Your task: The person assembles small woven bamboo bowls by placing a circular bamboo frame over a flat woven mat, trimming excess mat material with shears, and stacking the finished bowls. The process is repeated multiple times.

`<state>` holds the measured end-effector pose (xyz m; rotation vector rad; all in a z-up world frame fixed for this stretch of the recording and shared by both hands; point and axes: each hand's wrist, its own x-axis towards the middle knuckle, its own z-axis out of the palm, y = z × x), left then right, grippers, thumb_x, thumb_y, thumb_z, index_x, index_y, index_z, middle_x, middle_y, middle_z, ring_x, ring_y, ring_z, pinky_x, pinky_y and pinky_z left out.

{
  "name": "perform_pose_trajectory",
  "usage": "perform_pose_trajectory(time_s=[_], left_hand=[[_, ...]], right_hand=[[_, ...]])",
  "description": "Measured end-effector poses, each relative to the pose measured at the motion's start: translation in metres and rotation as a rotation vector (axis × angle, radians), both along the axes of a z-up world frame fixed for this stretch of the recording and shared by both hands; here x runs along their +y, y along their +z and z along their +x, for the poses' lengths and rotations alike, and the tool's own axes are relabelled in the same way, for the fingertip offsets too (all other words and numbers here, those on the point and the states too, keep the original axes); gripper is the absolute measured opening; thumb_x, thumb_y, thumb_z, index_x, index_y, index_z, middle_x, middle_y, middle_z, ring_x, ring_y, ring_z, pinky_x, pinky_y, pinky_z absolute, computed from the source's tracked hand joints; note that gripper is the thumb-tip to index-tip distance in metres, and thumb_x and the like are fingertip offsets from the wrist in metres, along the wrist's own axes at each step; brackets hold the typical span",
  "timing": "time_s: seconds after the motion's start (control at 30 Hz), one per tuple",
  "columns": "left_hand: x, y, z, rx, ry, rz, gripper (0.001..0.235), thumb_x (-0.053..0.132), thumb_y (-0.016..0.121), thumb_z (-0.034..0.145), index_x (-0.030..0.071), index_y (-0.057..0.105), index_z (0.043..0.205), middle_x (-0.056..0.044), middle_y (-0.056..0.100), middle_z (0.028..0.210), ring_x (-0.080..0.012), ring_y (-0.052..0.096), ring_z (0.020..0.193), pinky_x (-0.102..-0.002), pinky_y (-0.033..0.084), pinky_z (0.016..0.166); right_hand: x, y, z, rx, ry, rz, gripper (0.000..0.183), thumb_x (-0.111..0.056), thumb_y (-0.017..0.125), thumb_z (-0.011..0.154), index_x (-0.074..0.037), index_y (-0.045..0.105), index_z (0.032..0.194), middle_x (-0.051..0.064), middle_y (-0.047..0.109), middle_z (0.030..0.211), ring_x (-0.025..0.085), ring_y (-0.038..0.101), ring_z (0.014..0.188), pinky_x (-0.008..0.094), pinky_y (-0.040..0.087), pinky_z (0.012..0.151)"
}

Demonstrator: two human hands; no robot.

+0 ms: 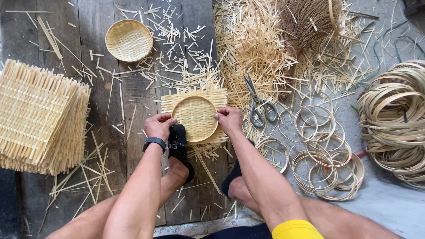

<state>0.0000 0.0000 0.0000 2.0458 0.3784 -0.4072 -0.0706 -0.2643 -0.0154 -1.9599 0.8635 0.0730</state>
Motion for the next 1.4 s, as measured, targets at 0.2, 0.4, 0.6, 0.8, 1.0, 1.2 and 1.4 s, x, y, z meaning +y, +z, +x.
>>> perform_pose_trajectory(time_s=[0.2,0.4,0.6,0.8,1.0,1.2,1.4], left_hand=[[0.003,-0.015,0.001,0.014,-0.004,-0.054,0.021,0.005,0.088,0.075,0.004,0.081,0.094,-0.008,0.079,0.083,-0.0124,0.073,0.073,-0.026,0.058,0.071],[0.002,0.004,0.013,0.09,-0.05,-0.061,0.022,0.01,0.09,0.073,0.005,0.081,0.092,-0.008,0.08,0.087,-0.0142,0.073,0.077,-0.028,0.058,0.074],[-0.033,0.029,0.051,-0.294,-0.503,0.275,0.027,0.03,0.079,0.089,0.014,0.078,0.111,-0.013,0.069,0.119,-0.0252,0.064,0.108,-0.039,0.053,0.094],[-0.064,-0.008,0.062,-0.637,-0.649,0.083,0.019,0.03,0.072,0.095,0.021,0.082,0.108,-0.007,0.069,0.117,-0.0292,0.058,0.11,-0.043,0.05,0.095],[-0.058,-0.035,0.054,-0.381,-0.537,-0.135,0.019,0.029,0.07,0.097,0.015,0.079,0.105,-0.006,0.067,0.11,-0.0255,0.065,0.102,-0.037,0.053,0.09],[-0.063,-0.043,0.068,-0.474,-0.632,-0.125,0.015,0.021,0.069,0.098,0.011,0.08,0.102,-0.009,0.07,0.098,-0.0274,0.066,0.094,-0.038,0.053,0.084],[-0.069,-0.044,0.064,-0.334,-0.445,-0.209,0.017,0.021,0.07,0.094,0.008,0.079,0.098,-0.009,0.076,0.084,-0.0168,0.072,0.071,-0.03,0.055,0.064]], right_hand=[[-0.015,-0.02,-0.002,-0.024,0.001,0.258,0.015,-0.01,0.083,0.078,-0.003,0.077,0.09,0.007,0.078,0.083,0.01,0.072,0.07,0.029,0.062,0.067],[-0.019,0.016,0.013,0.021,0.098,0.233,0.017,-0.008,0.088,0.072,-0.002,0.081,0.086,0.007,0.077,0.076,0.012,0.068,0.066,0.03,0.057,0.066],[0.039,0.088,0.016,-0.024,0.802,-0.406,0.106,-0.036,0.093,0.056,-0.002,0.044,0.144,0.021,0.048,0.142,0.033,0.039,0.138,0.044,0.03,0.124],[0.095,0.066,0.015,-0.001,1.035,-0.758,0.129,-0.043,0.084,0.054,0.008,0.02,0.154,0.03,0.017,0.159,0.046,0.011,0.152,0.058,0.007,0.125],[0.103,0.044,0.002,-0.168,0.967,-0.873,0.114,-0.038,0.079,0.065,0.008,0.024,0.154,0.029,0.024,0.158,0.046,0.017,0.151,0.059,0.008,0.126],[0.041,0.058,0.036,-0.261,0.898,-0.556,0.072,-0.042,0.062,0.086,0.004,0.044,0.137,0.024,0.048,0.13,0.039,0.042,0.128,0.052,0.032,0.109],[0.019,0.003,0.089,0.119,0.595,-0.049,0.047,-0.039,0.031,0.11,-0.003,0.062,0.107,0.021,0.065,0.093,0.035,0.064,0.092,0.047,0.05,0.086]])
